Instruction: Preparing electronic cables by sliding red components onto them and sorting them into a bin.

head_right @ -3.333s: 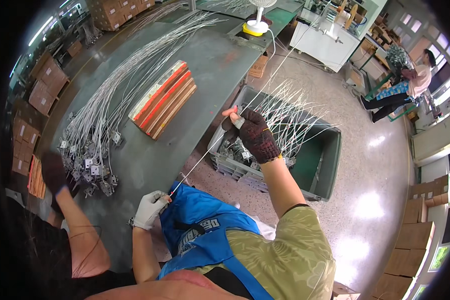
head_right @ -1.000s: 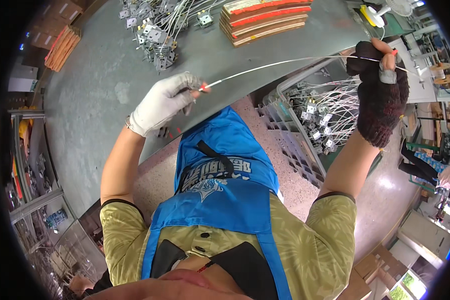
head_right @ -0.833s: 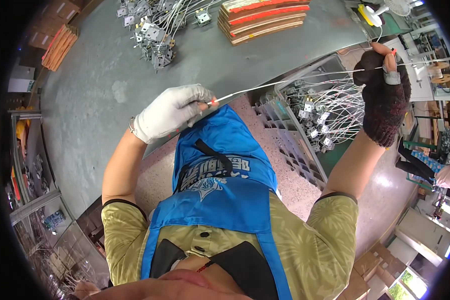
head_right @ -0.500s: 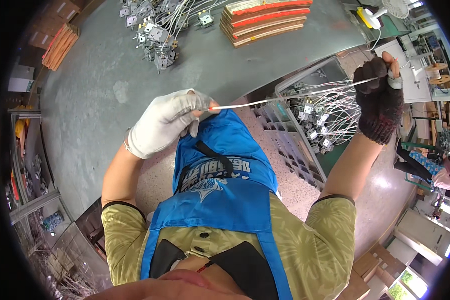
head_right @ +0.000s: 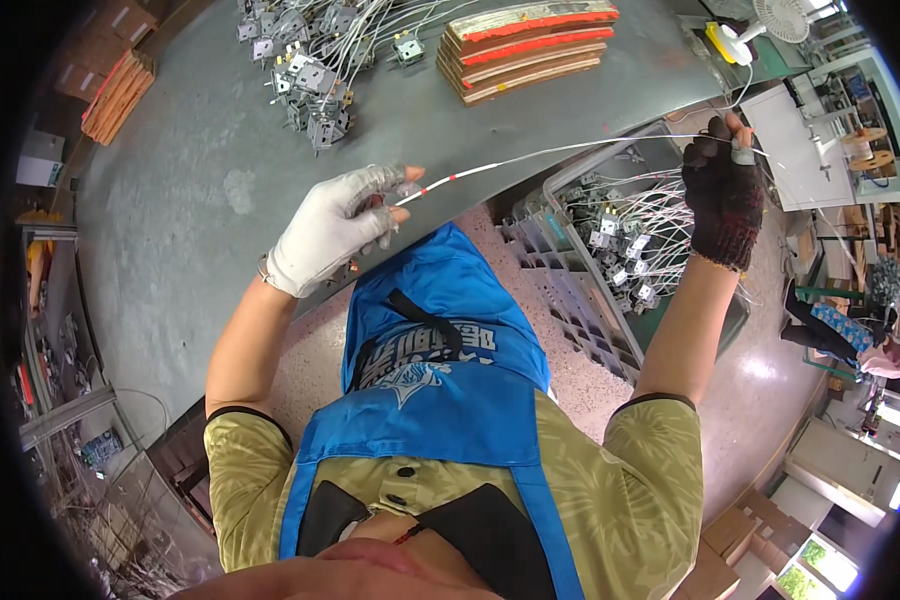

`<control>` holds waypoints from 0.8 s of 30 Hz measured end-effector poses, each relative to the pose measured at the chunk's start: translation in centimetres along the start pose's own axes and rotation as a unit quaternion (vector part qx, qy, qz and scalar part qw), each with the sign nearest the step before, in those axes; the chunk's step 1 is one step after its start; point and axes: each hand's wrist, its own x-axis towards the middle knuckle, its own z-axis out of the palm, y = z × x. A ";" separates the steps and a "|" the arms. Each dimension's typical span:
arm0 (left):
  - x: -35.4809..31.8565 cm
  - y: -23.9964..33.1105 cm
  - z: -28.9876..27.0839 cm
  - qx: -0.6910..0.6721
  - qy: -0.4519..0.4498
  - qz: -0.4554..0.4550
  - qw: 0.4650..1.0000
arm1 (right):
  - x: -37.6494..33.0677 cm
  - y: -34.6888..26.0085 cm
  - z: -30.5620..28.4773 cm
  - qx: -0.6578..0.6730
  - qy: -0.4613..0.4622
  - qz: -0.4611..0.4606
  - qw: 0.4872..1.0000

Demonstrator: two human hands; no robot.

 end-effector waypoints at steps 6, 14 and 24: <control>0.6 -0.1 0.6 -0.049 -0.020 -0.028 0.998 | 0.2 0.0 -0.7 0.026 -0.001 -0.003 1.000; 3.1 -0.2 5.8 -0.103 -0.013 -0.146 0.984 | -3.5 6.7 4.7 -0.313 0.015 -0.064 0.947; 5.7 -2.2 9.9 -0.168 -0.036 -0.058 0.983 | -3.6 -3.1 -13.9 -0.298 0.184 -0.069 0.934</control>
